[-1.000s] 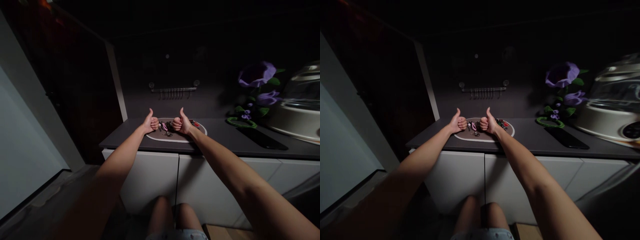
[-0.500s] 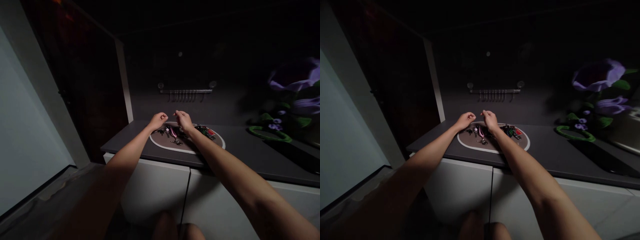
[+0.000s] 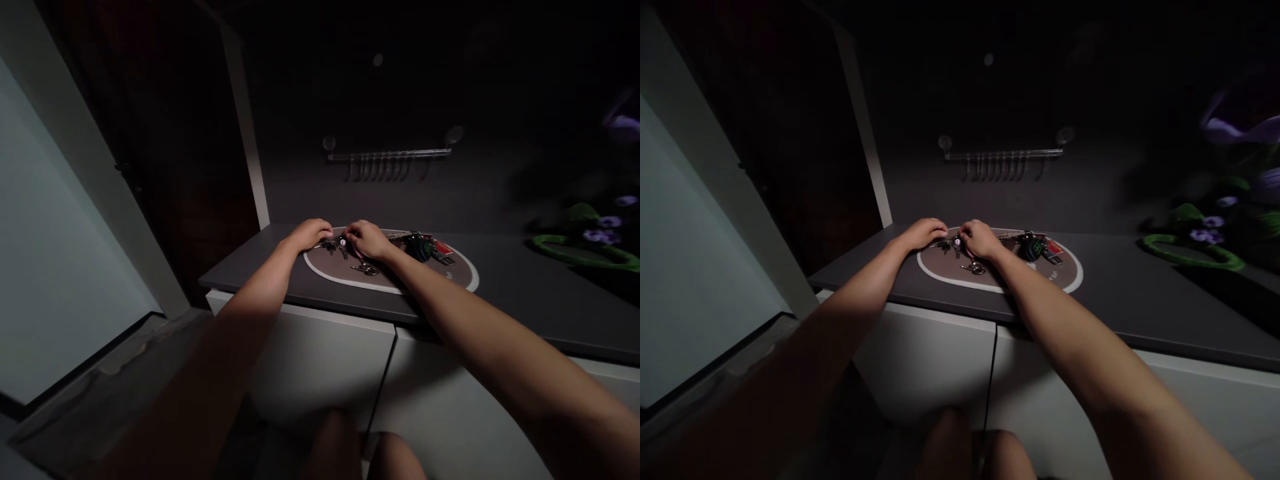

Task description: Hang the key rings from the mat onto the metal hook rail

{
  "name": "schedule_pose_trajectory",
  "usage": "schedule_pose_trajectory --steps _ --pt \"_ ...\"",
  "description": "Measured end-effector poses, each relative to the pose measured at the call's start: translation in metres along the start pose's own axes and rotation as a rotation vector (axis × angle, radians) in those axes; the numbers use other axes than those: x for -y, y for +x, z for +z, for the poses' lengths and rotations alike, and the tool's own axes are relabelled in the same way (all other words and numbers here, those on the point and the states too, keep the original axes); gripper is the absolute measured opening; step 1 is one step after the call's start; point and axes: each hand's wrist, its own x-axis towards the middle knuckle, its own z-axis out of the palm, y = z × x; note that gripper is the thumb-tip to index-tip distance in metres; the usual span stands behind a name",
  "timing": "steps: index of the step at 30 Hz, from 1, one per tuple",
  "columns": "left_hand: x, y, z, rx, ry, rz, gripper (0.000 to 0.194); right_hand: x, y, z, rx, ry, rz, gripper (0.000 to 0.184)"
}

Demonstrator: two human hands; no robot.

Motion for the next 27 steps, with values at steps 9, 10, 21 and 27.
schedule_pose_trajectory --steps 9,10,21,27 --pt "-0.002 -0.001 0.004 0.071 0.009 -0.001 0.016 -0.002 0.002 0.003 0.015 -0.052 0.006 0.02" --pt "-0.003 -0.001 0.005 0.064 0.014 -0.005 0.016 -0.002 0.002 0.003 0.018 -0.056 0.005 0.02" --pt "-0.014 0.005 0.008 -0.155 -0.246 -0.063 0.014 0.007 0.001 -0.004 0.018 -0.071 -0.001 0.023" --pt "-0.019 0.009 0.013 -0.144 -0.728 -0.212 0.009 0.01 0.0 -0.005 -0.025 0.001 0.026 0.023"
